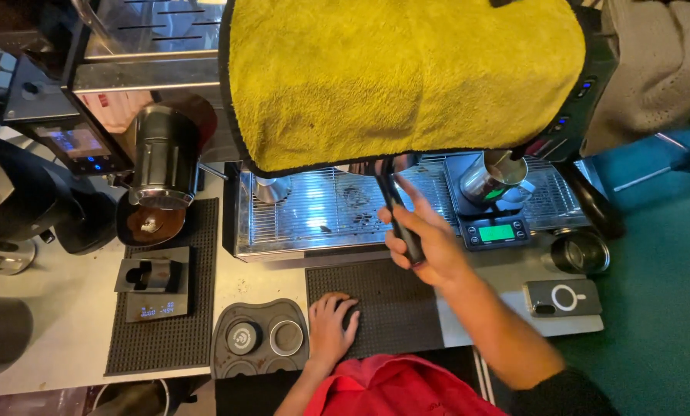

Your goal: The person prepares espresso by cleaning a portafilter, weighing and adding coffee grounds, tamping the grounds, and inserting the portafilter into the espresso machine. The process is repeated multiple times.

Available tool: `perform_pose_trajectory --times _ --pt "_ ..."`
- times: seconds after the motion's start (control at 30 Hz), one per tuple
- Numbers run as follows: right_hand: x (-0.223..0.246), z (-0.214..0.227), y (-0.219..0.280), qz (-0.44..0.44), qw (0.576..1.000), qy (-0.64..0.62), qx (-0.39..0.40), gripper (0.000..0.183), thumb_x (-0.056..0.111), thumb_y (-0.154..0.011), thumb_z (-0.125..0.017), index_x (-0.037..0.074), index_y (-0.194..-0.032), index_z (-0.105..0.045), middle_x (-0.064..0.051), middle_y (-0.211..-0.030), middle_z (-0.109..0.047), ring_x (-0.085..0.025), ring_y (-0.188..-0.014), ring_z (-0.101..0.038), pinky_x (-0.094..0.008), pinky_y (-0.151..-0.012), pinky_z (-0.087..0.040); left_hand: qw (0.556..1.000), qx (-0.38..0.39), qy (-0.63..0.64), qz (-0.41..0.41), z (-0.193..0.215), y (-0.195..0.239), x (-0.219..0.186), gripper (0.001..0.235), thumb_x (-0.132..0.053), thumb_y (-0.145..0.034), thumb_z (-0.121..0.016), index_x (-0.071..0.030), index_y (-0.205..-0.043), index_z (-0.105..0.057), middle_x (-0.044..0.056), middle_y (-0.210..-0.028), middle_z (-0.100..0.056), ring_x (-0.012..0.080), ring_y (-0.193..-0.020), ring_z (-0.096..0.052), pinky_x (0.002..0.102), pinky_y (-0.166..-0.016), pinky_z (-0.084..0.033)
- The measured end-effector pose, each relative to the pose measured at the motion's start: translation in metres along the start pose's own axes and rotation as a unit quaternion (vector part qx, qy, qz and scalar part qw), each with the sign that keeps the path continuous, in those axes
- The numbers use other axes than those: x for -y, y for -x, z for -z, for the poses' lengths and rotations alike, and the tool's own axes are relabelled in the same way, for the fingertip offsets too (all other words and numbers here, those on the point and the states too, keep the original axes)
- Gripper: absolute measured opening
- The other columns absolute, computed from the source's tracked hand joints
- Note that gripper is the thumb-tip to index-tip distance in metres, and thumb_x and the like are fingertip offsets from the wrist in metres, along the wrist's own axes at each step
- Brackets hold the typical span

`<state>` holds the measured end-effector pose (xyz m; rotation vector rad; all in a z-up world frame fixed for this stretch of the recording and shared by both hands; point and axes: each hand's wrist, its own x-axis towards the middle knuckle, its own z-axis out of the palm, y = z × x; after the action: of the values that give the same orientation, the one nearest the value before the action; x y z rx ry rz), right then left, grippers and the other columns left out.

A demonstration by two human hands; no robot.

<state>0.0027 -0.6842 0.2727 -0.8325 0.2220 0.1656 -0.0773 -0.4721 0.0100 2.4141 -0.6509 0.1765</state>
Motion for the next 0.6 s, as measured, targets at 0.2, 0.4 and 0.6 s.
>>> perform_pose_trajectory --times 0.2,0.4,0.6 --pt "0.067 0.043 -0.012 -0.091 0.946 0.308 0.043 0.101 0.009 -0.085 -0.073 0.022 -0.169 -0.018 -0.010 -0.095 -0.064 -0.013 -0.047 -0.055 -0.024 -0.030 -0.044 1.000 0.003 0.011 0.006 -0.005 -0.002 0.004 0.023 -0.033 -0.096 -0.066 -0.019 -0.112 -0.075 0.004 -0.117 -0.067 0.0282 -0.116 -0.058 0.044 -0.097 -0.040" --pt "0.043 0.091 -0.025 -0.037 0.967 0.235 0.087 0.070 0.029 -0.097 -0.058 0.022 -0.162 -0.034 -0.015 -0.077 -0.062 -0.021 -0.038 -0.058 -0.030 -0.029 -0.047 1.000 0.025 0.003 0.004 -0.010 0.003 0.011 0.021 -0.034 -0.097 -0.066 -0.023 -0.113 -0.073 0.001 -0.116 -0.066 0.0262 -0.121 -0.058 0.044 -0.101 -0.040" --pt "-0.073 0.154 -0.022 0.037 0.992 0.121 -0.025 0.056 0.053 -0.107 -0.044 0.010 -0.138 -0.061 -0.013 -0.076 -0.062 -0.022 -0.044 -0.063 -0.034 -0.042 -0.056 0.999 0.036 -0.010 0.016 -0.010 0.005 0.014 0.018 -0.035 -0.099 -0.064 -0.025 -0.112 -0.072 0.000 -0.114 -0.065 0.0260 -0.121 -0.060 0.046 -0.103 -0.042"
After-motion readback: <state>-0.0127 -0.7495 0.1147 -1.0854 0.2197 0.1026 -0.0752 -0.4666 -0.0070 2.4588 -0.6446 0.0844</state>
